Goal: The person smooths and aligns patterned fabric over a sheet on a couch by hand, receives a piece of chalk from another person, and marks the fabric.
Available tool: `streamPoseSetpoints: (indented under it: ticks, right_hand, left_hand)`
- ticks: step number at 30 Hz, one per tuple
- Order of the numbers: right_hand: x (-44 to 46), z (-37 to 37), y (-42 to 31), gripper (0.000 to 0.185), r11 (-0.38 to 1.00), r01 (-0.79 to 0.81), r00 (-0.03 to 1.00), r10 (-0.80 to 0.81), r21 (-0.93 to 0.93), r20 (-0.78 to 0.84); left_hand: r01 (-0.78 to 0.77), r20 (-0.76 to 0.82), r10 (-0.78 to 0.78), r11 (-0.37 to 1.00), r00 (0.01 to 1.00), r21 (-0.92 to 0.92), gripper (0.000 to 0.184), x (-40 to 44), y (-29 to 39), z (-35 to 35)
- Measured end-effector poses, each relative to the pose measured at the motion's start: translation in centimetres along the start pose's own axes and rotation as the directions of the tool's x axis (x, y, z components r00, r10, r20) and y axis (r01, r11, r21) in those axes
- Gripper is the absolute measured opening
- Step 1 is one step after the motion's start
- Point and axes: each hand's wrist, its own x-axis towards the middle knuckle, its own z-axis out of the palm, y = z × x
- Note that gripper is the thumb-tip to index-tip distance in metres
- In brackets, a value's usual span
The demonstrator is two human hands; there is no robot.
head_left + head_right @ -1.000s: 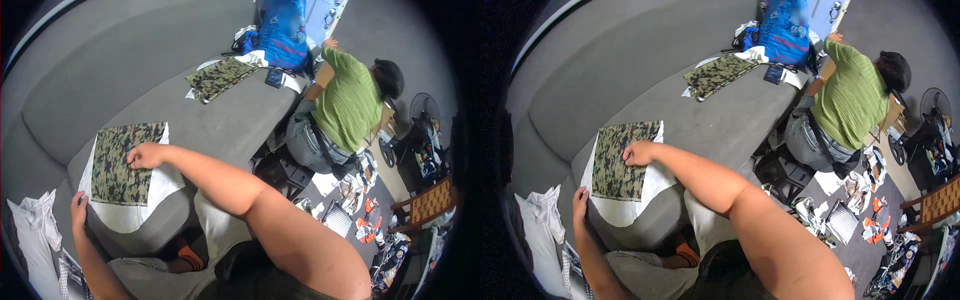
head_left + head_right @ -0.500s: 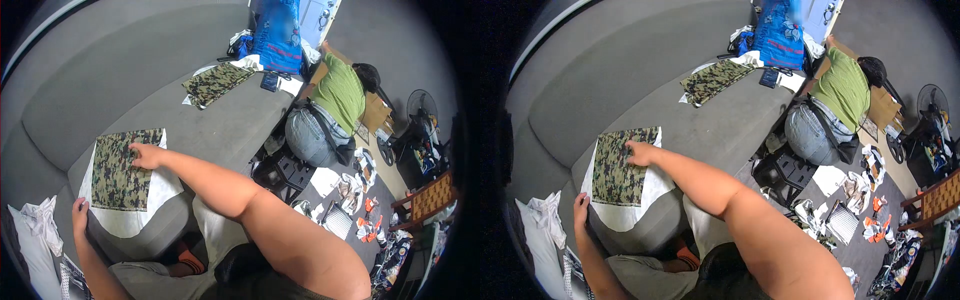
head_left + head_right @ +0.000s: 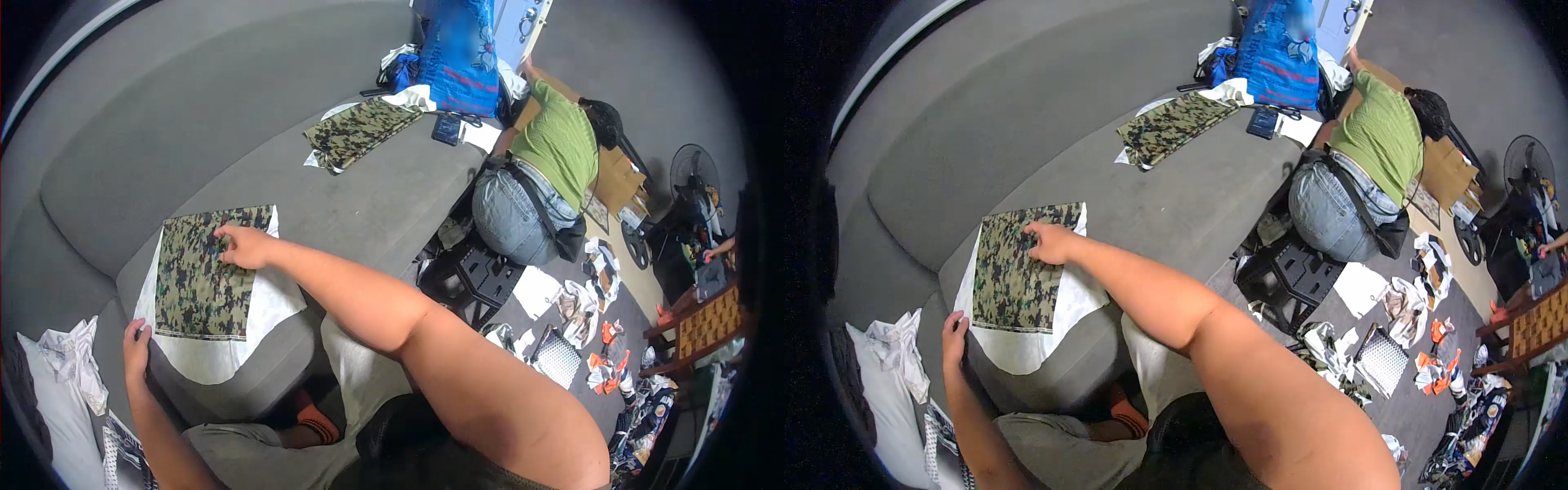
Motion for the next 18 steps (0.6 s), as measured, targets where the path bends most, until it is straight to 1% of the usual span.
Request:
streamPoseSetpoints:
  ticks: [5,9,16,18]
  right_hand:
    - [0.03,0.01,-0.16,0.058,1.000,0.015,1.000,-0.015,-0.009,-0.002]
    - [-0.19,-0.05,-0.05,0.056,1.000,-0.005,1.000,0.005,-0.003,0.015]
    - [0.13,0.15,0.19,0.051,0.997,0.009,0.999,-0.006,-0.080,0.036]
    - [0.09,0.12,0.03,0.050,0.997,0.008,0.999,-0.005,-0.073,0.047]
  left_hand:
    - [-0.010,0.000,0.010,1.000,1.000,0.023,0.032,-0.07,-0.03,-0.05]
    - [-0.007,-0.003,0.007,1.000,1.000,0.025,0.032,0.13,-0.27,0.03]
    - [-0.002,-0.003,0.002,1.000,1.000,0.024,0.032,0.09,-0.18,0.13]
    - [-0.002,-0.011,0.002,1.000,1.000,0.023,0.032,0.01,-0.08,0.06]
